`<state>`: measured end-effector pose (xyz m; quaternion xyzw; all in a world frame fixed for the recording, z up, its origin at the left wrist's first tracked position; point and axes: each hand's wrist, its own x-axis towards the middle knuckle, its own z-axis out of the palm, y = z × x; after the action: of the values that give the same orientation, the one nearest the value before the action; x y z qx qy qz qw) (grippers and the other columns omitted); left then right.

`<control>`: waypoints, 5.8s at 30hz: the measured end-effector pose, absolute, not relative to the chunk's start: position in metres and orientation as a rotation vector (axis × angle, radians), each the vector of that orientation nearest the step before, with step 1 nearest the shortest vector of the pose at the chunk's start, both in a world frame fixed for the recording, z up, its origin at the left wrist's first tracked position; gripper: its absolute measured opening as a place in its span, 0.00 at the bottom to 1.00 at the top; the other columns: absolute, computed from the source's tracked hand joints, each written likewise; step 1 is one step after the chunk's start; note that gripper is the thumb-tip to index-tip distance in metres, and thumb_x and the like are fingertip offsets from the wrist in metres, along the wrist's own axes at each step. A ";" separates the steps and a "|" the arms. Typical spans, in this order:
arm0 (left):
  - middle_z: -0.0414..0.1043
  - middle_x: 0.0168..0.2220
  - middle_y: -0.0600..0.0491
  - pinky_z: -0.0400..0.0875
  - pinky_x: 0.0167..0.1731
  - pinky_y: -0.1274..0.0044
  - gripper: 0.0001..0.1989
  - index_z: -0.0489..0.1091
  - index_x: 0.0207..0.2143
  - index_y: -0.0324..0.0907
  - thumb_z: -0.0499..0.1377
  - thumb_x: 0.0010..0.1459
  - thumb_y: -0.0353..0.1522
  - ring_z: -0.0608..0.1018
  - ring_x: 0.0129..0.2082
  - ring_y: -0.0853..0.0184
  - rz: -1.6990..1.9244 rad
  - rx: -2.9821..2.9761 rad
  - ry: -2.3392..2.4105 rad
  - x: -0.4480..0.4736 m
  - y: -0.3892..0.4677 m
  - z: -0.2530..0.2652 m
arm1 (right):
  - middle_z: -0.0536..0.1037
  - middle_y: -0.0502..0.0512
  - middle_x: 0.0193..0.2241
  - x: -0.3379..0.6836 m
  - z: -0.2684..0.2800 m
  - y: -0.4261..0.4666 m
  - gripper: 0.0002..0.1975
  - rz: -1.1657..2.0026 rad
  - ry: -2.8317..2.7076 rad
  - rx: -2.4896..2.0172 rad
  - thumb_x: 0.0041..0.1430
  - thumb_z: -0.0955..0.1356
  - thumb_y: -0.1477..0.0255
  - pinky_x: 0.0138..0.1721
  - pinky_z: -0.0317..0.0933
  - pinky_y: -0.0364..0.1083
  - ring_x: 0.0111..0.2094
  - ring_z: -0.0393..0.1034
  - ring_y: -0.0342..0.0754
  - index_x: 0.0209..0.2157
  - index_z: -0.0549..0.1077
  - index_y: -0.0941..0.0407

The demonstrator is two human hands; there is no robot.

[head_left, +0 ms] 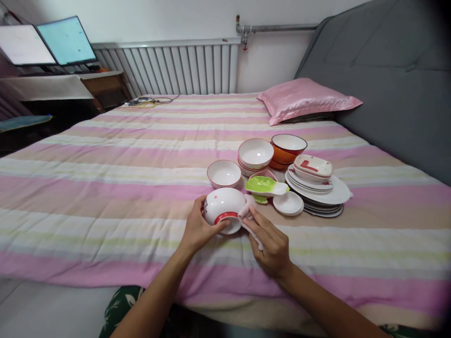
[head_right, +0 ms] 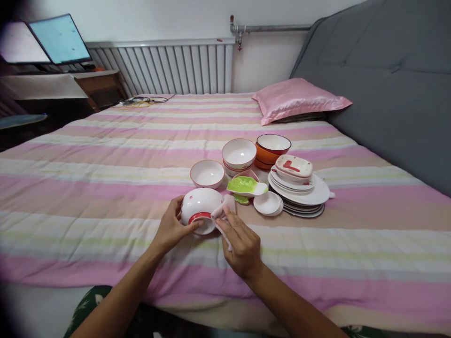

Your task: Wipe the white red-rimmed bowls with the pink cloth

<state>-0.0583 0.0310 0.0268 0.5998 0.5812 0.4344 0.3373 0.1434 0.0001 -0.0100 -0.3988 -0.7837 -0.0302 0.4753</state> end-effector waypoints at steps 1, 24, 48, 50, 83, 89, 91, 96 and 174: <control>0.68 0.48 0.46 0.68 0.46 0.68 0.37 0.60 0.49 0.42 0.70 0.36 0.39 0.73 0.47 0.57 1.124 1.552 1.518 -0.060 0.032 0.027 | 0.66 0.62 0.57 0.144 -0.012 0.000 0.22 -0.056 -1.921 -0.988 0.54 0.63 0.84 0.50 0.66 0.51 0.54 0.66 0.52 0.49 0.71 0.56; 0.72 0.44 0.47 0.72 0.34 0.73 0.41 0.58 0.57 0.46 0.69 0.40 0.38 0.75 0.42 0.57 1.095 1.080 1.270 -0.069 0.030 0.045 | 0.73 0.57 0.50 0.148 0.018 0.018 0.17 0.289 -1.413 -1.105 0.60 0.62 0.76 0.53 0.62 0.53 0.51 0.68 0.51 0.50 0.69 0.54; 0.75 0.37 0.50 0.75 0.30 0.75 0.25 0.67 0.48 0.44 0.62 0.49 0.43 0.77 0.34 0.63 0.938 0.622 1.178 -0.054 0.027 0.028 | 0.64 0.54 0.58 0.126 -0.001 0.007 0.26 0.136 -1.905 -0.878 0.60 0.58 0.83 0.58 0.56 0.60 0.62 0.51 0.53 0.58 0.62 0.52; 0.76 0.37 0.49 0.75 0.32 0.73 0.25 0.67 0.47 0.43 0.62 0.49 0.44 0.78 0.35 0.62 0.936 0.600 1.166 -0.055 0.028 0.028 | 0.65 0.53 0.58 0.125 -0.004 0.004 0.27 0.078 -1.917 -0.877 0.59 0.58 0.84 0.57 0.58 0.59 0.61 0.53 0.53 0.58 0.61 0.51; 0.76 0.38 0.49 0.72 0.27 0.75 0.30 0.70 0.47 0.46 0.59 0.45 0.53 0.77 0.32 0.61 0.775 0.909 1.417 -0.043 0.026 0.032 | 0.68 0.57 0.55 0.125 0.015 0.013 0.22 0.048 -2.176 -1.070 0.62 0.61 0.74 0.55 0.57 0.57 0.59 0.57 0.55 0.57 0.62 0.56; 0.72 0.23 0.52 0.70 0.24 0.76 0.28 0.72 0.37 0.39 0.56 0.47 0.54 0.73 0.23 0.66 0.786 0.714 1.455 -0.045 0.029 0.026 | 0.75 0.54 0.48 0.134 0.016 0.021 0.17 0.188 -2.117 -0.979 0.58 0.60 0.80 0.51 0.59 0.54 0.54 0.64 0.52 0.47 0.70 0.53; 0.71 0.23 0.52 0.69 0.23 0.76 0.27 0.72 0.34 0.39 0.56 0.47 0.53 0.72 0.22 0.67 0.789 0.700 1.441 -0.045 0.029 0.025 | 0.76 0.53 0.46 0.136 0.018 0.023 0.15 0.260 -2.101 -0.951 0.57 0.61 0.80 0.51 0.59 0.53 0.52 0.66 0.51 0.42 0.71 0.53; 0.69 0.24 0.53 0.69 0.23 0.78 0.26 0.70 0.32 0.39 0.55 0.49 0.53 0.71 0.22 0.69 0.773 0.700 1.420 -0.048 0.030 0.024 | 0.77 0.53 0.42 0.143 0.026 0.027 0.13 0.371 -2.092 -0.913 0.58 0.60 0.81 0.50 0.58 0.50 0.48 0.68 0.49 0.39 0.71 0.54; 0.69 0.20 0.54 0.60 0.25 0.79 0.10 0.70 0.20 0.41 0.54 0.52 0.28 0.68 0.22 0.67 0.772 1.741 1.153 -0.029 -0.001 0.022 | 0.46 0.55 0.65 0.123 0.015 0.000 0.28 0.072 -2.096 -1.016 0.57 0.64 0.72 0.59 0.39 0.69 0.64 0.40 0.64 0.59 0.58 0.47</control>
<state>-0.0287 -0.0007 0.0218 0.7015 0.4646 0.3112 0.4419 0.1227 0.0001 0.0151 -0.4006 -0.8265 0.0283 0.3945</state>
